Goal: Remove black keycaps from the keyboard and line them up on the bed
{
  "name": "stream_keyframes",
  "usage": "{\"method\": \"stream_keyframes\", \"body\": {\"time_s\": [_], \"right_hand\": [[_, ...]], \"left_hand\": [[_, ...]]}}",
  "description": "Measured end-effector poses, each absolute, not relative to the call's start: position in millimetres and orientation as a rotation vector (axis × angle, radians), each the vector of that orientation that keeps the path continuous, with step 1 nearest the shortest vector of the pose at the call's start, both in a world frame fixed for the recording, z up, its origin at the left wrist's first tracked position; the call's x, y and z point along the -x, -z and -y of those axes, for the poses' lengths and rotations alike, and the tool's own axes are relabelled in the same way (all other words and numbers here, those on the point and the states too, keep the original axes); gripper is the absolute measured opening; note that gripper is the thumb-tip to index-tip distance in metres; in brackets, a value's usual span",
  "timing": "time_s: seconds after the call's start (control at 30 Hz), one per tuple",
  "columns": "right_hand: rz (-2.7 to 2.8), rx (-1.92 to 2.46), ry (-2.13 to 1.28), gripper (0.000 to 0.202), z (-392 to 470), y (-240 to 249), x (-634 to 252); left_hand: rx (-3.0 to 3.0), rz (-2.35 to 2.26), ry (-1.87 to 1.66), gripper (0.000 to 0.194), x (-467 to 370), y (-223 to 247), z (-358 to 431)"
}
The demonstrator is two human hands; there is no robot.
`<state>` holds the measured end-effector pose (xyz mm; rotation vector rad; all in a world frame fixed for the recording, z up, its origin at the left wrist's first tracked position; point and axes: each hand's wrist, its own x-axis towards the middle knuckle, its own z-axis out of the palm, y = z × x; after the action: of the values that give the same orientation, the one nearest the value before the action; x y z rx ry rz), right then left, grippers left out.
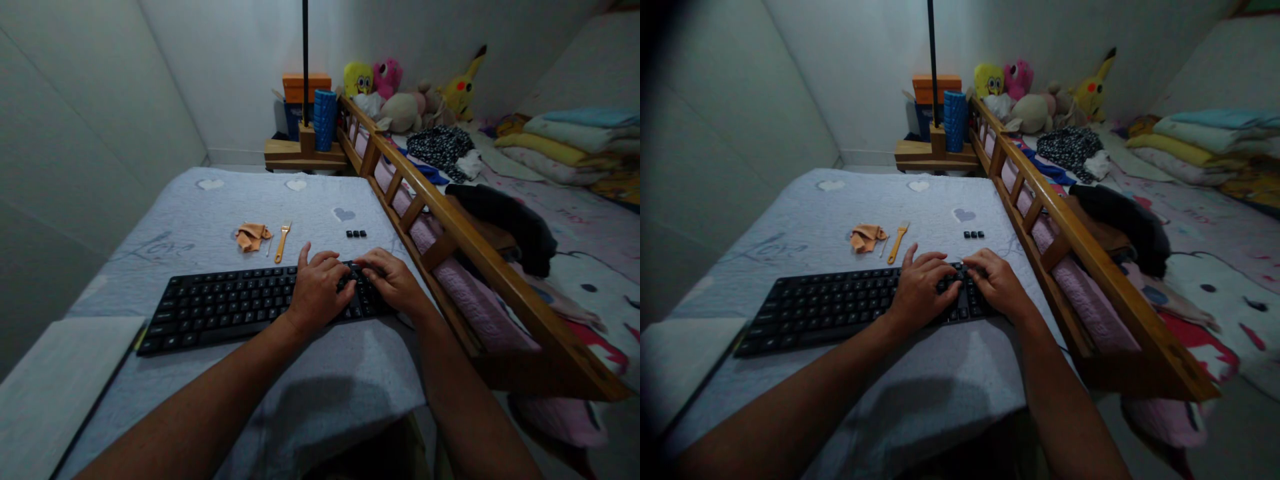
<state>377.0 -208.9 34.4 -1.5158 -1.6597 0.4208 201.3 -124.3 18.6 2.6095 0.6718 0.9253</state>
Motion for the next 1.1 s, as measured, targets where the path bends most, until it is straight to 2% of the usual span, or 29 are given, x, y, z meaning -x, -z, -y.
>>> {"method": "stream_keyframes", "body": {"time_s": [0.4, 0.47, 0.6, 0.7, 0.93, 1.1], "right_hand": [[1.700, 1.573, -0.508, 0.011, 206, -35, -383], [1.699, 1.606, -0.493, 0.010, 203, -35, -394], [1.575, 1.763, -0.320, 0.012, 184, -35, -430], [1.496, 1.884, -0.220, 0.013, 162, -31, -458], [1.473, 2.088, -0.156, 0.012, 126, -5, -487], [1.396, 2.127, -0.160, 0.017, 120, 13, -488]], "left_hand": [[-2.629, -0.670, -0.862, 0.021, -201, -19, 125], [-2.649, -0.711, -0.791, 0.033, -201, -18, 125], [-2.709, -0.796, -0.595, 0.072, -200, -15, 126], [-2.740, -0.815, -0.467, 0.090, -200, -11, 127], [-2.787, -0.719, -0.283, 0.109, -195, -10, 126], [-2.812, -0.698, -0.165, 0.112, -194, -15, 125]]}}
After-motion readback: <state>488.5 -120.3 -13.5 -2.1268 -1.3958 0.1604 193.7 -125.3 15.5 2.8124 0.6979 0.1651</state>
